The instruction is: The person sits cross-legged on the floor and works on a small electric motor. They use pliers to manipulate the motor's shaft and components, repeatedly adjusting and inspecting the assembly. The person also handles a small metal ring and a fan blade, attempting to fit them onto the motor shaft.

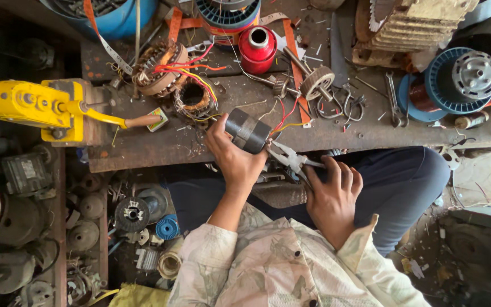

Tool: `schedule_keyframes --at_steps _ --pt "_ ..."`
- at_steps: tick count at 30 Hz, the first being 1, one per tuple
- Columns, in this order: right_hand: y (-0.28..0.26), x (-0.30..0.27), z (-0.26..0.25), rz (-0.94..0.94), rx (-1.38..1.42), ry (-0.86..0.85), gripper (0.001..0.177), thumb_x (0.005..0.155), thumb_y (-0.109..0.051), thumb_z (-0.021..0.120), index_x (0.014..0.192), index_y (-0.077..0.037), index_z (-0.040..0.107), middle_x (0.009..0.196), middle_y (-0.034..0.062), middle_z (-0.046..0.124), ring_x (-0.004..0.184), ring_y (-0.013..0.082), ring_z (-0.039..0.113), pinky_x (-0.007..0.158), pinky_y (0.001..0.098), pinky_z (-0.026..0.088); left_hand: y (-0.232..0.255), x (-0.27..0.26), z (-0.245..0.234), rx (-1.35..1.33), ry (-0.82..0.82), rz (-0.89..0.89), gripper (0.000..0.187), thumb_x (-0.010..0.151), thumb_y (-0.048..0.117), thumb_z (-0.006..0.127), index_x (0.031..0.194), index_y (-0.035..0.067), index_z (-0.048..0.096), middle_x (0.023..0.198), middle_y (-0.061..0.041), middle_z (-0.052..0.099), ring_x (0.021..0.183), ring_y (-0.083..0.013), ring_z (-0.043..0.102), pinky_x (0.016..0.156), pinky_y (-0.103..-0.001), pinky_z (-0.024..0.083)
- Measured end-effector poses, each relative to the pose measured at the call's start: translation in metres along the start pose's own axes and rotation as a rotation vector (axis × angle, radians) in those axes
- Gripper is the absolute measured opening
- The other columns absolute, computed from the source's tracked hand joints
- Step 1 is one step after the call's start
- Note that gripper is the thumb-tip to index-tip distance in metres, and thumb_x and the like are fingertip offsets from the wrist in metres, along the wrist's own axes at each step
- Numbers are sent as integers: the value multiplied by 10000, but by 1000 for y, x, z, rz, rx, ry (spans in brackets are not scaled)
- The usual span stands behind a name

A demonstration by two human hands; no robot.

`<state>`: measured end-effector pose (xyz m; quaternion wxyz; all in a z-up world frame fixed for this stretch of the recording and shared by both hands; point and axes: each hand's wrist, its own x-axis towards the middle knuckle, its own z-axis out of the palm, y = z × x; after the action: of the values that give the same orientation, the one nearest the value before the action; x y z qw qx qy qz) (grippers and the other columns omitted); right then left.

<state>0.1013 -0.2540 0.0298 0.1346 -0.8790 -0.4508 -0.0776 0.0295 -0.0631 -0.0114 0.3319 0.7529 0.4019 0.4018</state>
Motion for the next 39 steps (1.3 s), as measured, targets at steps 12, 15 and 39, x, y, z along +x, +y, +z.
schedule_keyframes --at_steps 12,15,39 --pt "58 0 30 53 561 -584 243 891 -246 751 1131 -204 741 1129 59 644 1073 263 636 937 415 536 4 0 -1 -78 -5 -34 995 605 170 936 1429 23 397 1348 -196 455 1238 -371 444 1021 -453 410" --pt "60 8 22 -106 272 -438 422 771 -183 714 1191 -143 698 1238 121 591 1140 335 584 948 466 484 3 -2 -1 -51 -5 -30 1024 557 138 926 1427 25 399 1372 -199 453 1276 -381 432 1036 -459 404" --pt "64 14 20 -182 380 -583 262 787 -71 653 1022 -160 726 1090 148 603 935 296 627 812 397 515 1 -4 1 -85 -20 -53 1038 559 102 908 1449 32 380 1419 -207 442 1328 -388 432 1079 -463 387"
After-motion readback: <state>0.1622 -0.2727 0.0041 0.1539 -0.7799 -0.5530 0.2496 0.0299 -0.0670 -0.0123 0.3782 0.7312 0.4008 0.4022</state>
